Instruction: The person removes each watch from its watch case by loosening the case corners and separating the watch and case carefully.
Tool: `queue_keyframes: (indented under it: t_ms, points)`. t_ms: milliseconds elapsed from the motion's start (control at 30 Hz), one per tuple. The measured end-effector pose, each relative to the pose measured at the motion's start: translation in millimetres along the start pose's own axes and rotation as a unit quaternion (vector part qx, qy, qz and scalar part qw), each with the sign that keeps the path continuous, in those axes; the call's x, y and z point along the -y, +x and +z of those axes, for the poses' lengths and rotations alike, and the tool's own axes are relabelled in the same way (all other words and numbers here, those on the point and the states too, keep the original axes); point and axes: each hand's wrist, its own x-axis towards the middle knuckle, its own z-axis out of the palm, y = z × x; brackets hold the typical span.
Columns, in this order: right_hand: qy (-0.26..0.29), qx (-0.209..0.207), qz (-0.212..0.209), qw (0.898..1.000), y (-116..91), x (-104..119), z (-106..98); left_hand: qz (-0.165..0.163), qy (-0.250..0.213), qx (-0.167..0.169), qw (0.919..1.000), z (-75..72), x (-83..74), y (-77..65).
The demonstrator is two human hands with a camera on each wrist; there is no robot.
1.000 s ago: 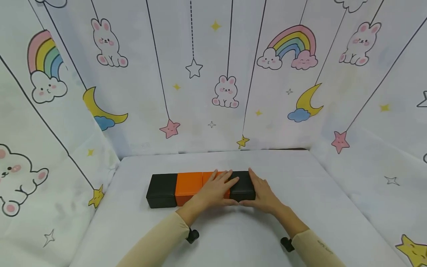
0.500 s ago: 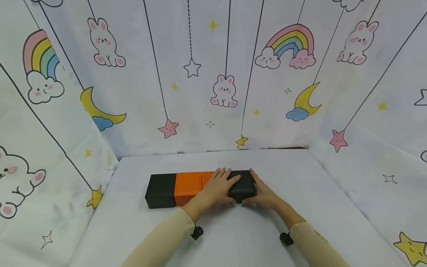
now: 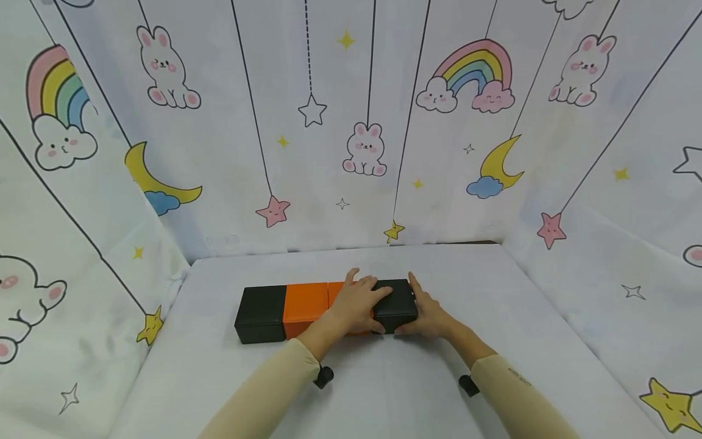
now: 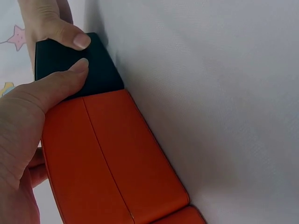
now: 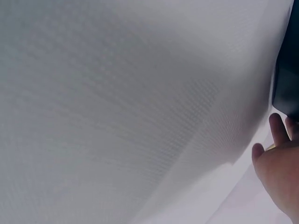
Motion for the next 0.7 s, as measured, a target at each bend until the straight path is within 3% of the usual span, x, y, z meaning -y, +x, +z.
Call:
queue_keyframes:
  t_ms: [167, 467, 700]
  points:
    - [-0.011, -0.003, -0.004, 1.000, -0.8, 0.2, -1.7, 0.000, 0.006, 0.008, 1.0000, -0.7, 1.5, 3.2]
    - [-0.034, -0.012, -0.004, 0.999, 0.9, -2.1, -1.1, 0.001, 0.023, 0.063, 0.9977, -3.5, 5.9, 12.2]
    - [-0.041, -0.010, 0.003, 0.999, -0.4, -1.7, -1.3, 0.013, 0.026, 0.064, 0.9975, -6.6, 7.0, 13.9]
